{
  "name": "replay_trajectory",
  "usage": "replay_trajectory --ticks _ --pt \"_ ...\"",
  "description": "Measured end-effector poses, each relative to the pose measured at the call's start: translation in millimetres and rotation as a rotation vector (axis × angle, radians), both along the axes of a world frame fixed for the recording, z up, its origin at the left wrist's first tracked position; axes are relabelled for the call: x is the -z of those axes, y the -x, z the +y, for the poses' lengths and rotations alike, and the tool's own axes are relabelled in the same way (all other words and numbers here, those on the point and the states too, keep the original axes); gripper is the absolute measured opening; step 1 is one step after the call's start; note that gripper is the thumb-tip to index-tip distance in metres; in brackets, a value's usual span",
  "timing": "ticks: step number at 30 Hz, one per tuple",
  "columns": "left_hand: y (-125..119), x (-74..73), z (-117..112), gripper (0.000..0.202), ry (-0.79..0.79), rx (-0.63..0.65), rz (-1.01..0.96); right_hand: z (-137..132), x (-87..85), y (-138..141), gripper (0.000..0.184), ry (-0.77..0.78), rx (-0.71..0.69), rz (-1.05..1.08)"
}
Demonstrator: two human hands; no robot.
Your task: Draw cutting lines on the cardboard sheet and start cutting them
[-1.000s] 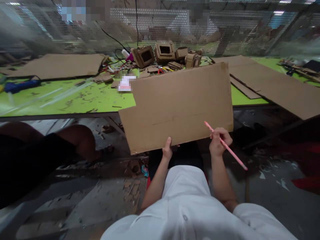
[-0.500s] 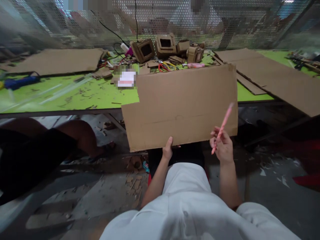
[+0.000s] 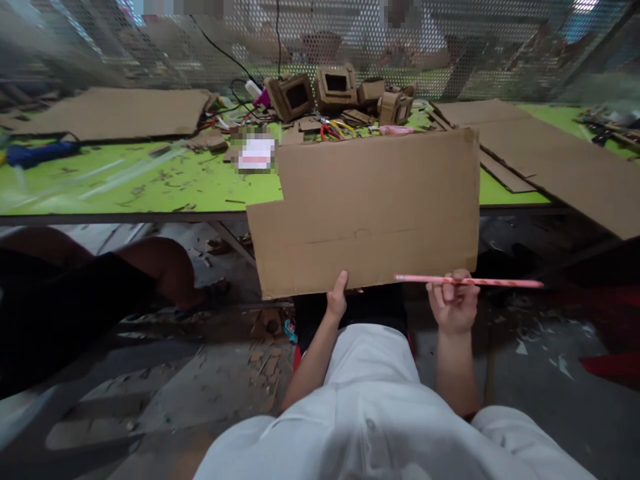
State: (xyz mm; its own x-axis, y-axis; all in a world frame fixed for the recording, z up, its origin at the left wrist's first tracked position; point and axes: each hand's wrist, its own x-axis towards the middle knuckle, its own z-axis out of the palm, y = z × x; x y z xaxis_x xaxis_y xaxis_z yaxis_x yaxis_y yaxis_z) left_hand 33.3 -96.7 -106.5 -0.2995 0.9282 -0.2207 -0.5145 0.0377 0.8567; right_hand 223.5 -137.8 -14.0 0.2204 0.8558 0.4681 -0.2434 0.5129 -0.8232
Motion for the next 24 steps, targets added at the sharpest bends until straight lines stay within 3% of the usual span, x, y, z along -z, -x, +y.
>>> replay_trajectory --ticks 3,6,15,24 --pt "-1 1.0 0 0.028 -0.015 0.0 0.0 0 -2.8 6 0.049 0.017 -0.005 0.006" --pt "-1 1.8 0 0.027 -0.027 0.005 -0.002 3 -2.7 7 0.057 0.076 -0.022 0.031" --pt "-1 0.6 -1 0.03 -0.023 -0.005 0.018 5 3.7 7 0.04 0.161 0.077 0.107" --pt "1 1.9 -2 0.03 -0.008 0.0 0.024 8 6.9 8 0.043 0.156 0.181 0.108"
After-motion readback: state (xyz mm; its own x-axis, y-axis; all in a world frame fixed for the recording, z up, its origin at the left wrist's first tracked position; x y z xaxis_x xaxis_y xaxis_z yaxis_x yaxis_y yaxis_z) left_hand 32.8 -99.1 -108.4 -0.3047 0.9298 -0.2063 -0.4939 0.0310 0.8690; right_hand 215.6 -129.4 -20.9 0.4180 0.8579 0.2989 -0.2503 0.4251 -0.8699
